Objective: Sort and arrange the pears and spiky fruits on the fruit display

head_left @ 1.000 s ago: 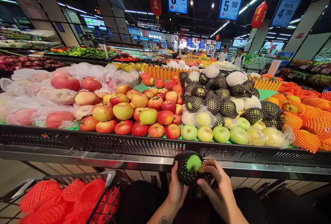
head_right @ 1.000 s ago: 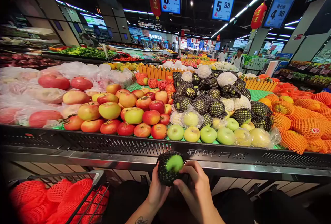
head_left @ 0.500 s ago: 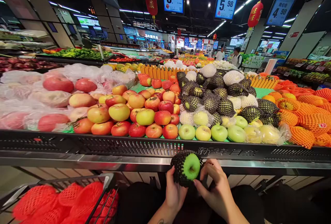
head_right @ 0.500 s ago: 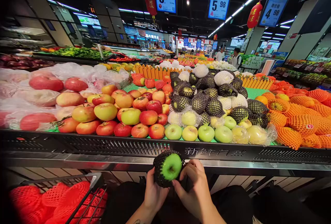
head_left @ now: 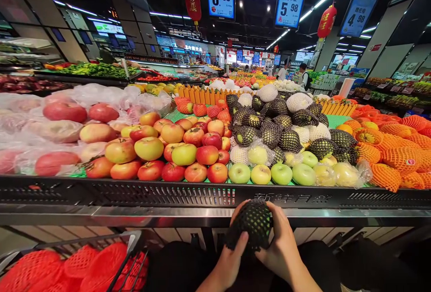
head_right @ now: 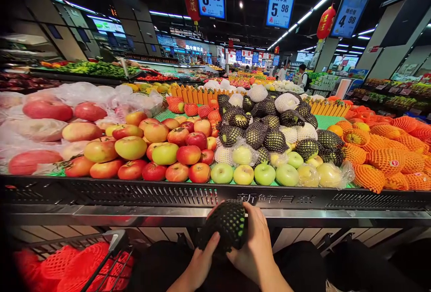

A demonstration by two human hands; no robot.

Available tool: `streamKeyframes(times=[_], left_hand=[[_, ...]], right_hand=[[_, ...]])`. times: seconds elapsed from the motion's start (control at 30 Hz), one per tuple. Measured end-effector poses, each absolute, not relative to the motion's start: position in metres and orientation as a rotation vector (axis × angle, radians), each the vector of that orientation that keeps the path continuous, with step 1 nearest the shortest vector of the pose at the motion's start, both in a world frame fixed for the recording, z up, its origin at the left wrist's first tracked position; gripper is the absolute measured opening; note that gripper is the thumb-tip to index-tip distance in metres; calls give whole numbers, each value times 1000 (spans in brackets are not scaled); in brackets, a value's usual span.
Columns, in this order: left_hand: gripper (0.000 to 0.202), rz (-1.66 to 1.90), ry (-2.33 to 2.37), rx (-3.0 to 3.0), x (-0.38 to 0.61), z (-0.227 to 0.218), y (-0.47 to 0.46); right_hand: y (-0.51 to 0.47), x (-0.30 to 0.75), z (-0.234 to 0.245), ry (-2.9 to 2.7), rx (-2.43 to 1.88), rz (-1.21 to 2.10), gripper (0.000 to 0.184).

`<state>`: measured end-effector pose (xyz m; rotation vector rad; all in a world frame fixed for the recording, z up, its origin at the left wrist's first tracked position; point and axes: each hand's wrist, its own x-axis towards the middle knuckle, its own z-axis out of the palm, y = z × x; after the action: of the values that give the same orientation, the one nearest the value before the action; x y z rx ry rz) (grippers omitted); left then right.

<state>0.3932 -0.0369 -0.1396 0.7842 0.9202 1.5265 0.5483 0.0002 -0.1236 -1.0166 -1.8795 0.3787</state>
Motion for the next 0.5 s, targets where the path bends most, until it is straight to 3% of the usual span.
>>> streamKeyframes(times=[0.1,0.3,0.5], left_hand=[[54,1516,963,1196,394,-129,-37],[39,1694,909,148,391,-123,-19],[34,1677,866,-17,386,-113,-20]], right_hand=[[11,552,-146,-1764,-1043,593,70],[8,557,-155,-1574,-834,1046,101],[-2,552,-134,-1455,-737,1197,104]])
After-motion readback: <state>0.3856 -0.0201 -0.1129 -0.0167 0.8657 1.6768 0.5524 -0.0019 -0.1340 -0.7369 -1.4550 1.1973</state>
